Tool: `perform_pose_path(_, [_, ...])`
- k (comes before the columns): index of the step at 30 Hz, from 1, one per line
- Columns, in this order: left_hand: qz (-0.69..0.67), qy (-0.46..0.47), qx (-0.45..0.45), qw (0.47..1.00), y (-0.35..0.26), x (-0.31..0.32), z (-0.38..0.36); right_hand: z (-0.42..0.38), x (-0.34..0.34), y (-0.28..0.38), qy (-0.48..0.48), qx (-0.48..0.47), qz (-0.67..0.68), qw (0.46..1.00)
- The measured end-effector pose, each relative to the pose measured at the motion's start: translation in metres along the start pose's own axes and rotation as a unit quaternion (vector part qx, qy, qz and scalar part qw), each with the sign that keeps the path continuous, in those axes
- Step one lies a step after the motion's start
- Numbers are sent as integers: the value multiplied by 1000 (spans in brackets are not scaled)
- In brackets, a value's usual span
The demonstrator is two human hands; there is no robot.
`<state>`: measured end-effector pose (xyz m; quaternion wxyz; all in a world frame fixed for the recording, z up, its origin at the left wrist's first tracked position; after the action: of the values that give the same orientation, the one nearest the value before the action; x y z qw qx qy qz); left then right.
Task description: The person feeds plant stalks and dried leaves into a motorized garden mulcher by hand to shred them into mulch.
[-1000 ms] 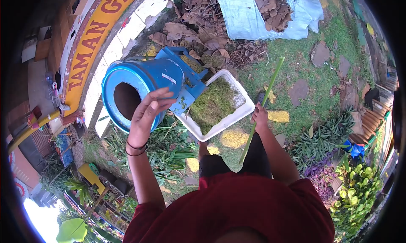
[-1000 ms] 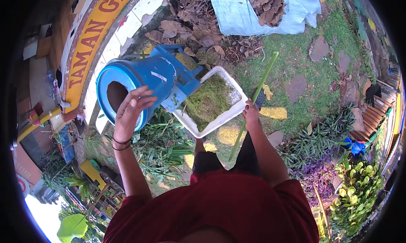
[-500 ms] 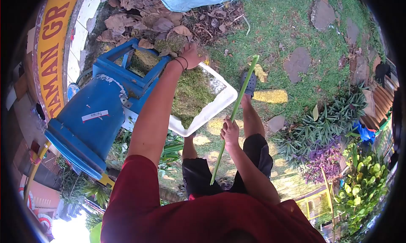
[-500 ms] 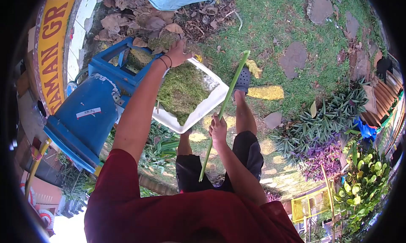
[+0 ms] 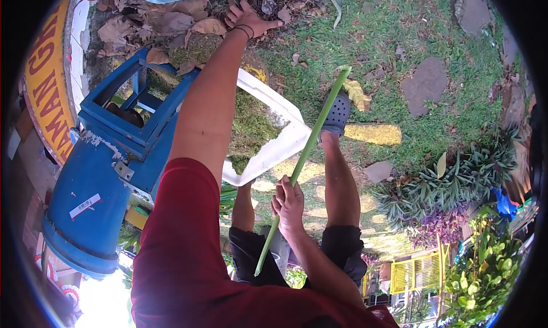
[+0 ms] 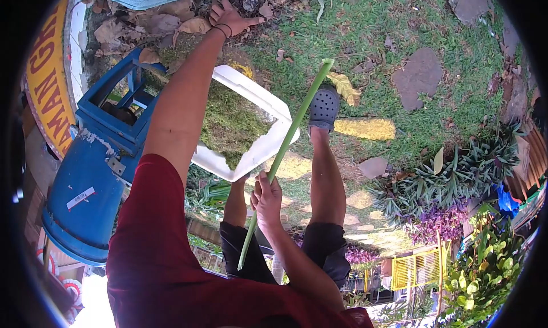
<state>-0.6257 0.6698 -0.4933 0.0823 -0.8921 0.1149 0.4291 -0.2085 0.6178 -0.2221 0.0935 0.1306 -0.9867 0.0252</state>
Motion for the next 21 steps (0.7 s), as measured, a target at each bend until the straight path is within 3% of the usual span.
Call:
perform_pose_path(3, [-61, -2, -19, 998, -7, 12, 9, -3, 8, 5, 2, 37, 14, 999])
perform_pose_path(6, [-59, 46, -42, 996, -19, 29, 1, -1, 7, 8, -4, 40, 28, 999])
perform_pose_path(10, [-36, 30, -69, 996, -34, 24, -14, 4, 7, 14, -5, 21, 29, 999])
perform_pose_path(11, [-35, -16, -51, 998, -38, 15, -21, 5, 7, 15, 0, 20, 33, 999])
perform_pose_path(16, [-21, -5, -13, 1000, -40, 8, -24, 7, 9, 13, 0, 18, 15, 1000])
perform_pose_path(19, [-71, 23, 0, 997, -33, 5, -33, 10, 8, 14, -7, 10, 21, 1000])
perform_pose_path(21, [-166, -20, 42, 985, -24, -5, -41, 11, 9, 15, -7, 3, 25, 1000])
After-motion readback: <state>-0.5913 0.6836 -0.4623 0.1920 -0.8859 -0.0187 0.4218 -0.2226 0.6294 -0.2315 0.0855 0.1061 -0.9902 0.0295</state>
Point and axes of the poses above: each hand's wrist, its own z-axis towards the middle knuckle, its own x-axis out of the palm, y = z × x, the point moved 7 cm from there along z, towards the middle knuckle, and after that the axes turned 3 degrees about y, right-handed, at the moved point
